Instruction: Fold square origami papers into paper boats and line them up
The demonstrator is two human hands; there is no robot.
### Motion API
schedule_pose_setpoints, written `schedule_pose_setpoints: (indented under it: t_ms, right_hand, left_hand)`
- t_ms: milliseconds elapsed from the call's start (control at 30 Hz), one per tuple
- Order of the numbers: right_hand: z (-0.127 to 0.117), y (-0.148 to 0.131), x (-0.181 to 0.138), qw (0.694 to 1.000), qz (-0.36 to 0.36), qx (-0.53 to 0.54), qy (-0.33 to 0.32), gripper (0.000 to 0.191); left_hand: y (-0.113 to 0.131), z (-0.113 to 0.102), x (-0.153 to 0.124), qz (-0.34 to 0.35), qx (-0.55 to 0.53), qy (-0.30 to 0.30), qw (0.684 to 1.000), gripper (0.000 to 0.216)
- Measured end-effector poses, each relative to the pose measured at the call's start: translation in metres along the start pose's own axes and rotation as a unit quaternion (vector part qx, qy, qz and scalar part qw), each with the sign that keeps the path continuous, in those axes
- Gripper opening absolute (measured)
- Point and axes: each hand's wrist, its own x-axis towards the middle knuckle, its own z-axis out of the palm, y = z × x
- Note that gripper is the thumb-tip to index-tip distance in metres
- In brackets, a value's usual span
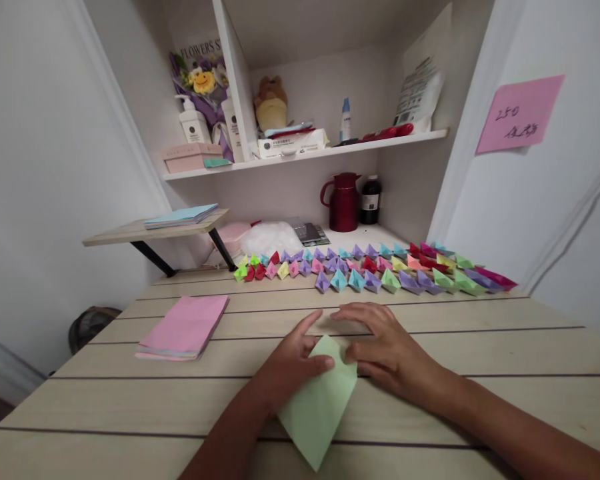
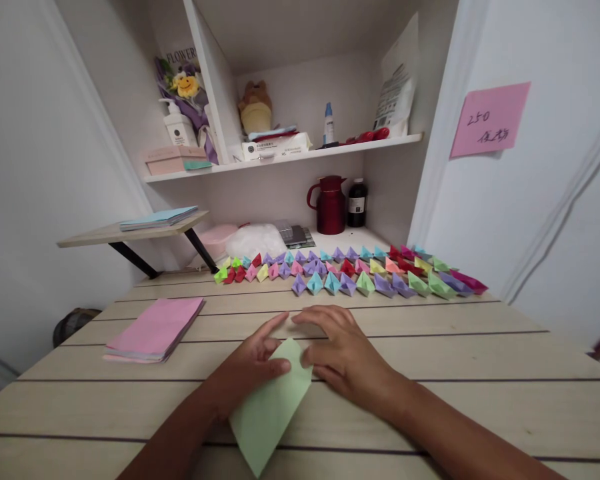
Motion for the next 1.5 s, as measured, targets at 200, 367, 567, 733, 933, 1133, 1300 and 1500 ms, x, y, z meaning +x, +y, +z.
schedule_pose_setpoints:
  t_ms: [200, 367, 567, 733, 933, 1133, 1300, 1500]
  right_hand:
    - [0.001, 0.004, 0.002, 0.997, 0.006, -0.049, -0.055, 0.013]
    - [-0.002, -0.003, 0.004, 0.994, 0.016, -0.015, -0.109, 0.024]
    - [-0.006, 0.009, -0.004, 0.979, 0.083, 0.116, -0.144, 0.033]
    - [-0.01, 0.025, -0.01, 0.965, 0.106, 0.178, -0.162, 0.022]
    - [-0.006, 0.026, -0.01, 0.967, 0.111, 0.158, -0.167, 0.016]
    - [0.007, 0.016, -0.004, 0.972, 0.167, 0.097, -0.134, 0.014]
    - [0.018, 0.011, 0.0, 0.969, 0.212, 0.055, -0.117, 0.015]
    - [0.025, 0.008, 0.005, 0.964, 0.239, 0.027, -0.11, 0.018]
  left_hand:
    - [0.004, -0.024, 0.006, 0.195, 0.385, 0.264, 0.863, 0.036]
    - [0.006, -0.015, 0.0, 0.276, 0.491, 0.163, 0.81, 0.023]
    - [-0.008, -0.008, 0.001, 0.229, 0.549, 0.033, 0.803, 0.022]
    - [-0.007, -0.013, 0.0, 0.216, 0.557, -0.011, 0.802, 0.034]
    - [0.003, -0.013, -0.007, 0.208, 0.546, -0.046, 0.81, 0.036]
    - [0.006, -0.012, -0.007, 0.186, 0.516, -0.042, 0.835, 0.042]
    - [0.009, -0.011, -0.007, 0.169, 0.491, -0.039, 0.854, 0.041]
    - [0.013, -0.009, -0.011, 0.163, 0.52, -0.031, 0.838, 0.043]
